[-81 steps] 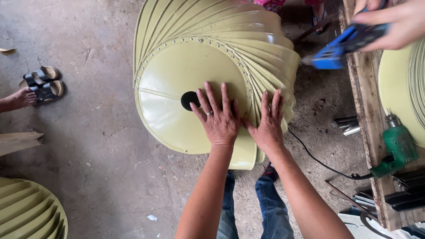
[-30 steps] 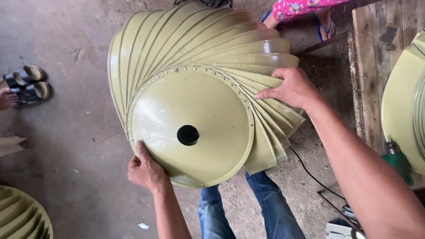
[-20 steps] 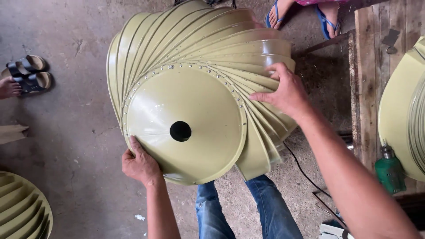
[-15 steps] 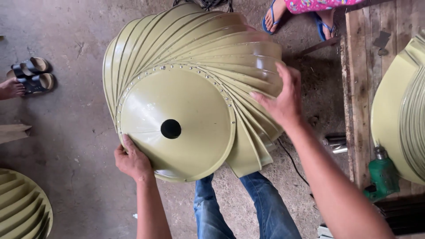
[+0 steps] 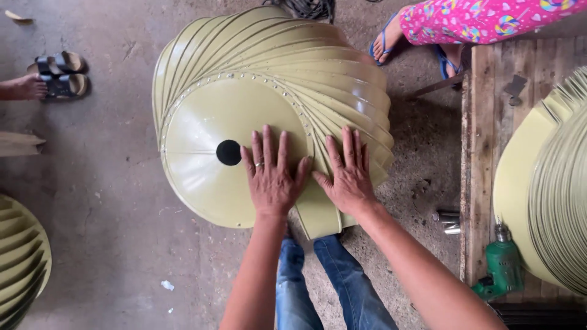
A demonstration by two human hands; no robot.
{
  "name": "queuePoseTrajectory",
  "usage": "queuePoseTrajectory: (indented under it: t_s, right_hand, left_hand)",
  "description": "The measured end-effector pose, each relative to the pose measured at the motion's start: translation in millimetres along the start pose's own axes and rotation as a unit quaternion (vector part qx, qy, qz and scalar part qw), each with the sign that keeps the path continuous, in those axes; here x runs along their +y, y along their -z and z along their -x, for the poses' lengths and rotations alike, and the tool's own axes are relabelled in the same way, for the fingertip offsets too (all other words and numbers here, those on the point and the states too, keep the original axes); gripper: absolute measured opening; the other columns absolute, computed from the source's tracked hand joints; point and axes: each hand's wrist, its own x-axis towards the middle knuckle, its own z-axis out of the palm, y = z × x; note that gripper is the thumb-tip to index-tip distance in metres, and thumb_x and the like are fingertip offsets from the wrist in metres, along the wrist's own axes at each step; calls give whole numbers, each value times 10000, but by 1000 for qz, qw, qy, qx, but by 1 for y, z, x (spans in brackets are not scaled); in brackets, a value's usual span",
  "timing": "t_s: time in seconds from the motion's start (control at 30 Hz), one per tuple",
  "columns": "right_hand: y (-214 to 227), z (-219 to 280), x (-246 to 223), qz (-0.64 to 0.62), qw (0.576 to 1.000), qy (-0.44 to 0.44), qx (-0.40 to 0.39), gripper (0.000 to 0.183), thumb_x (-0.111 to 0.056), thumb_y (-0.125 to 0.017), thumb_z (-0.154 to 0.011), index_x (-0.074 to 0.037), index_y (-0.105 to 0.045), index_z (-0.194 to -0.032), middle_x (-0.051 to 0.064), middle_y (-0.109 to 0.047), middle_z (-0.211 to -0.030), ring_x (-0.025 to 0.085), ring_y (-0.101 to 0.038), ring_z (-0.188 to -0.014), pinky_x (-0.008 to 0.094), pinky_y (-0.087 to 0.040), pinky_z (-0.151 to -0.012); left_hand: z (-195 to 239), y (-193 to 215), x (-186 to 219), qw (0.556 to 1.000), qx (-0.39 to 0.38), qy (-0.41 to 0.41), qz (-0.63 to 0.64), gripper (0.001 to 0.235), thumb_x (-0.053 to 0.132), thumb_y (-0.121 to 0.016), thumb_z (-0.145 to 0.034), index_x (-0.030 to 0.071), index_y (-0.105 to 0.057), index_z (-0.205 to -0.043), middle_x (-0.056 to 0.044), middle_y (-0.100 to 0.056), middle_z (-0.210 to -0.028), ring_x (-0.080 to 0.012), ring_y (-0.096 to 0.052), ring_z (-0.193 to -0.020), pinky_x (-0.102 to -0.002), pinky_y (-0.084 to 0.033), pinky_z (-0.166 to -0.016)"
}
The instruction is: Assembling a metal turbine vent by attaching curved metal fins to a circular base using a drill and fasteners.
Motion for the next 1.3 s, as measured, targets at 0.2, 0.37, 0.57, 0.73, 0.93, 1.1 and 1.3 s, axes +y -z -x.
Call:
queuePoseTrajectory:
  t_s: [0.2, 0.37, 0.57, 0.73, 0.93, 1.1, 1.3]
  right_hand:
    - [0, 0, -3, 6, 1000, -15, -10, 890, -572, -581, -984, -108, -215, -1650, 256, -35, -1707, 496, -53, -1571, 661, -109, -1243]
    - [-2, -1, -5, 8, 999, -28, -23, 915, -575, -607, -968, -117, -205, -1651, 249, -16, -1704, 487, -26, -1569, 662, -93, -1239]
    - [-2, -2, -5, -4, 998, -55, -33, 952, -559, -663, -940, -176, -180, -1666, 200, 31, -1719, 449, 22, -1580, 663, -83, -1245]
    - [3, 0, -11, -22, 996, -80, -45, 974, -511, -722, -910, -221, -175, -1662, 162, 52, -1722, 438, 38, -1582, 662, -80, -1238]
    - [3, -2, -12, -29, 995, -84, -38, 983, -477, -743, -903, -238, -166, -1662, 144, 54, -1723, 432, 40, -1581, 667, -82, -1238]
    - [-1, 1, -11, -37, 994, -90, -41, 978, -464, -747, -900, -246, -172, -1660, 143, 42, -1723, 436, 33, -1581, 668, -89, -1234]
    - [-1, 1, -10, -49, 995, -83, -25, 967, -456, -751, -908, -244, -185, -1663, 151, 27, -1728, 450, 5, -1583, 672, -104, -1235]
  left_hand:
    - [3, -8, -4, 1000, -13, 9, 7, 752, 570, -594, -973, 119, -456, -1559, -199, -301, -1669, -411, -234, -1560, -617, -146, -1254]
    - [9, -17, -8, 999, -35, 14, -19, 801, 592, -538, -986, 90, -393, -1592, -224, -245, -1686, -421, -181, -1566, -626, -104, -1249]
    - [9, -24, -10, 999, -41, 12, -29, 805, 608, -488, -1018, 99, -329, -1621, -220, -179, -1702, -419, -139, -1579, -648, -64, -1251]
    - [10, -23, -8, 999, -46, 4, -29, 804, 610, -473, -1025, 93, -320, -1622, -226, -167, -1702, -424, -123, -1579, -655, -57, -1249]
    - [7, -21, -8, 999, -35, -4, -31, 792, 601, -463, -1034, 88, -330, -1622, -235, -182, -1699, -427, -133, -1579, -655, -65, -1248]
    - [10, -21, -10, 999, -40, -3, -36, 784, 598, -464, -1034, 83, -351, -1614, -243, -202, -1694, -429, -149, -1578, -657, -75, -1245]
    - [8, -22, -9, 999, -33, -7, -37, 781, 598, -474, -1031, 83, -365, -1608, -242, -214, -1687, -431, -156, -1572, -664, -80, -1240]
